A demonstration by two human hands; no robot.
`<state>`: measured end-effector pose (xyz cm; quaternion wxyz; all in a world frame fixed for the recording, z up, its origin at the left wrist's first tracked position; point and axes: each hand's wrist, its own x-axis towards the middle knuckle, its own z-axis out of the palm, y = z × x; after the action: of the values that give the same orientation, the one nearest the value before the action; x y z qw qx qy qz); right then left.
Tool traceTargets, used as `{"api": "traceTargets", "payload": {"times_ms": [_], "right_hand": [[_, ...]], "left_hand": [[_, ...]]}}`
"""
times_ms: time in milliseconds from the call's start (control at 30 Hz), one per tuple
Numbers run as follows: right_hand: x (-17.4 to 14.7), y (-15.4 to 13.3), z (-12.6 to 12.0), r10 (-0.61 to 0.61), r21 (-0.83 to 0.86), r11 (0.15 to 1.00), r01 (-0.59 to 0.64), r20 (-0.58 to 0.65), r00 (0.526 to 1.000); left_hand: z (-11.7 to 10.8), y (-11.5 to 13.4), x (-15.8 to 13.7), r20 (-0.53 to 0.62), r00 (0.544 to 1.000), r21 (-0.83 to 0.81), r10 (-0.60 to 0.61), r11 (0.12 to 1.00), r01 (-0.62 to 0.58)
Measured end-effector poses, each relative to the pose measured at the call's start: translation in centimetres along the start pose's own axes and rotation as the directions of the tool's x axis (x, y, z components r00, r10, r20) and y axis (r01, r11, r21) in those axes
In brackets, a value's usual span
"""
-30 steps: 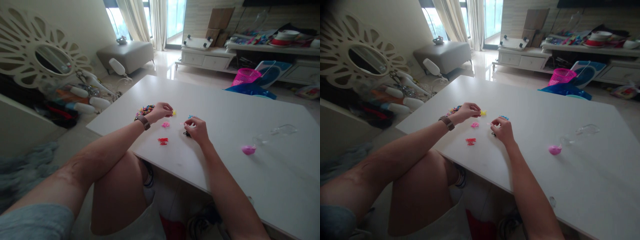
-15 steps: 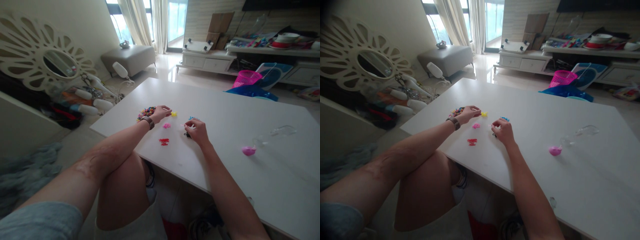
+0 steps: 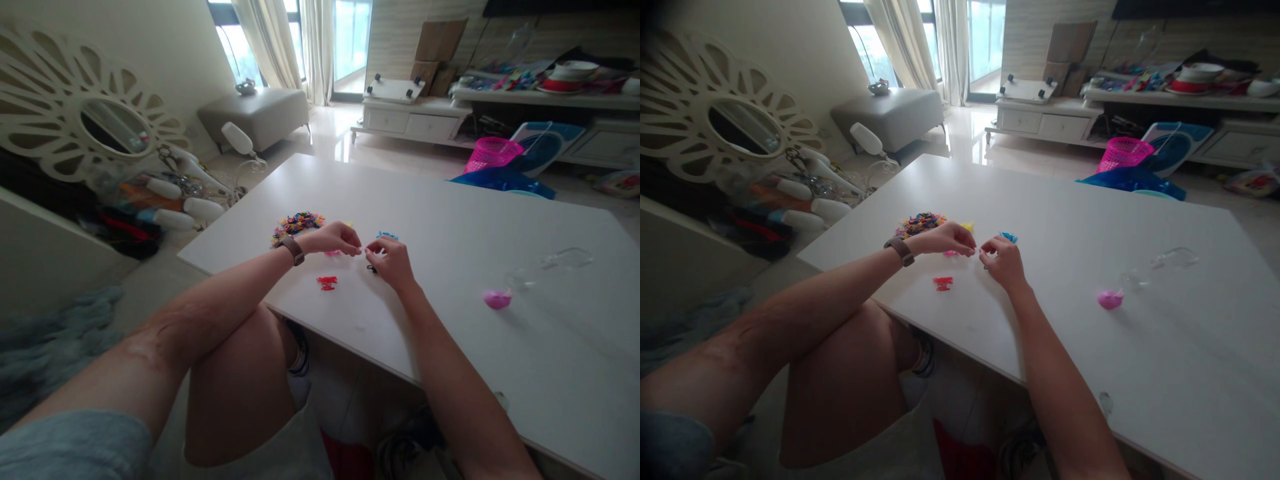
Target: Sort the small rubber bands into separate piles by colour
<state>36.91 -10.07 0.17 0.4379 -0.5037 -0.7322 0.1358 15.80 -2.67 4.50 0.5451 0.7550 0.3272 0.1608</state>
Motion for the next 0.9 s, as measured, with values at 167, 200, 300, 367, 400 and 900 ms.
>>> {"api": "traceTargets", "payload": {"times_ms": [167, 200, 300, 367, 400, 900], "right_hand": [[-0.1, -0.4, 0.2, 0.002, 0.013, 1.000, -0.002, 0.021, 1.000], [-0.1, -0.4, 0.2, -0.001, 0.019, 1.000, 0.001, 0.022, 1.000], [-0.1, -0.6, 0.3, -0.022, 0.033, 0.999, 0.021, 0.030, 0.999], [-0.1, -0.6, 0.3, -0.024, 0.045, 0.999, 0.023, 0.028, 0.999], [-0.1, -0.6, 0.2, -0.017, 0.054, 0.998, 0.016, 0.021, 1.000], [0.0, -0.2, 0.2, -0.002, 0.044, 0.999, 0.002, -0.014, 1.000]], "left_hand": [[0.9, 0.3, 0.5, 0.016, 1.000, 0.050, 0.025, 0.998, -0.026], [1.0, 0.2, 0.6, 0.010, 1.000, 0.057, 0.030, 0.998, -0.030], [1.2, -0.1, 1.0, -0.029, 0.998, 0.079, 0.050, 0.996, -0.048], [0.8, -0.2, 1.1, -0.055, 0.997, 0.095, 0.061, 0.994, -0.055], [0.4, -0.3, 1.1, -0.068, 0.995, 0.117, 0.066, 0.991, -0.058], [-3.5, -1.8, -1.2, -0.145, 0.989, 0.500, -0.020, 0.861, 0.091]]}}
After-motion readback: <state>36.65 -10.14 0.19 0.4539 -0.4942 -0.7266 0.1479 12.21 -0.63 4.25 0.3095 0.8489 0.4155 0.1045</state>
